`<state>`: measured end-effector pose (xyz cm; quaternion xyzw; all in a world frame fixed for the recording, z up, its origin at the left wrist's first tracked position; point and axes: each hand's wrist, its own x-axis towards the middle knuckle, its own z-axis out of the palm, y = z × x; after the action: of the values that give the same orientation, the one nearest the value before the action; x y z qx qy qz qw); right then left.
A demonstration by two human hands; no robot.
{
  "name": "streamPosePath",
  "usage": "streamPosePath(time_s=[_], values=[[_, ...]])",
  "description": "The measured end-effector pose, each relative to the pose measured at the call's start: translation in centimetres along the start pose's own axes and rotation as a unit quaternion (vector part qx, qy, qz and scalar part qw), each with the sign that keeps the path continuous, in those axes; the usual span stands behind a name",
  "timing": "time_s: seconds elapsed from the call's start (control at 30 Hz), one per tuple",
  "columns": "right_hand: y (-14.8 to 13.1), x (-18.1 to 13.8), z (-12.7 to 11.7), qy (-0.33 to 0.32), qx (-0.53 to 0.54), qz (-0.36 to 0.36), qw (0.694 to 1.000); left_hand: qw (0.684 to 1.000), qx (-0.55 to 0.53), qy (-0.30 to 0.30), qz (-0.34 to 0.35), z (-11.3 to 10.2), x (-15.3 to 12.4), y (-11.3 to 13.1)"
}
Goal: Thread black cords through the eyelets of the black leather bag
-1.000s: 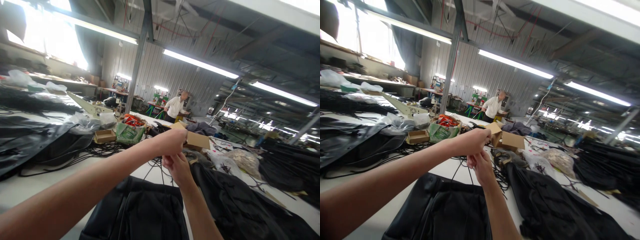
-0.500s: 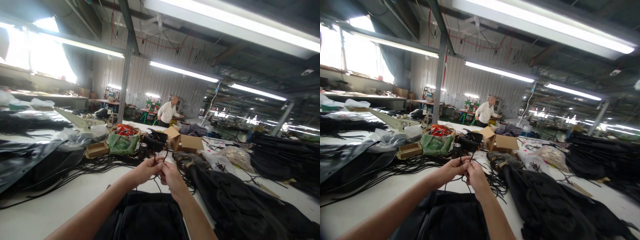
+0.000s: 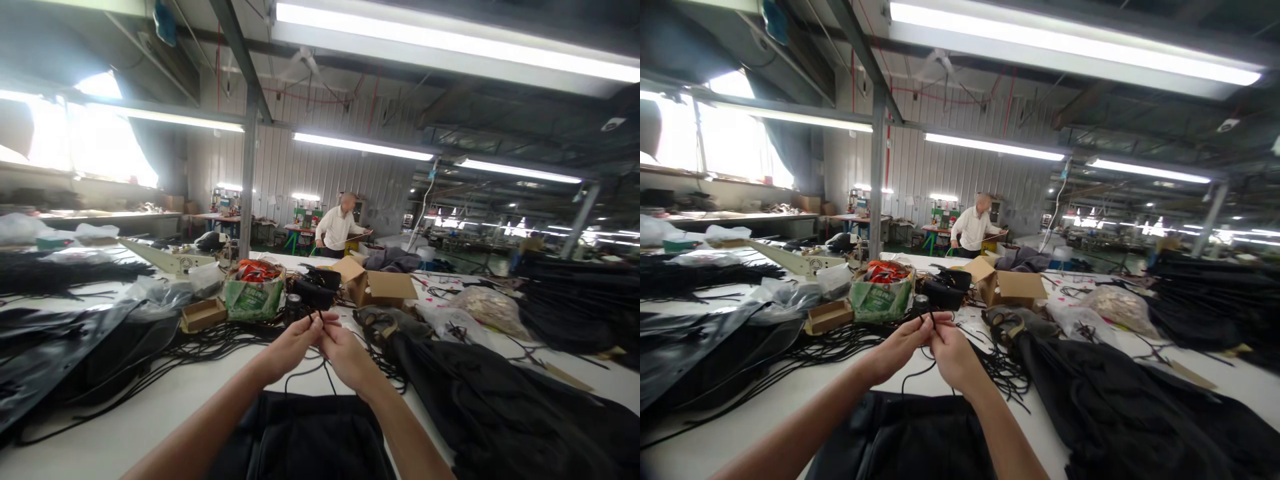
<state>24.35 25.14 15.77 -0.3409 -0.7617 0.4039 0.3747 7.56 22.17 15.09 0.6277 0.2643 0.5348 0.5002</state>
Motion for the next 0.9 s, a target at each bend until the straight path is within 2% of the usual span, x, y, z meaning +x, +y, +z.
streamPosePath(time_s=[0.27, 0.43, 0.57, 0.7, 0.8, 0.9], values=[[-1.2, 0.0, -0.1, 0.017, -0.016, -0.022, 0.999, 1.000, -0.004, -0.007, -0.012, 0.2, 0.8, 1.0], [-1.7, 0.4, 0.1, 0.029, 0.011, -0.035, 0.999, 0.999, -0.005, 0.038, 0.013, 0.6, 2.2, 2.5], [-1.8, 0.5, -0.2, 0.008, 0.024, -0.037, 0.999, 0.993, -0.039, 0.094, 0.052, 0.1, 4.9, 6.4], [-1.4, 1.5, -0.8, -0.014, 0.026, -0.014, 0.999, 0.989, -0.069, 0.114, 0.059, -0.4, 8.0, 11.5], [-1.8, 3.1, -1.5, 0.014, 0.042, -0.036, 0.998, 0.990, -0.069, 0.114, 0.050, -0.1, 9.5, 15.1], [-3.1, 4.6, -2.3, 0.044, 0.044, -0.086, 0.994, 0.990, -0.026, 0.117, 0.076, 0.9, 10.0, 18.3]])
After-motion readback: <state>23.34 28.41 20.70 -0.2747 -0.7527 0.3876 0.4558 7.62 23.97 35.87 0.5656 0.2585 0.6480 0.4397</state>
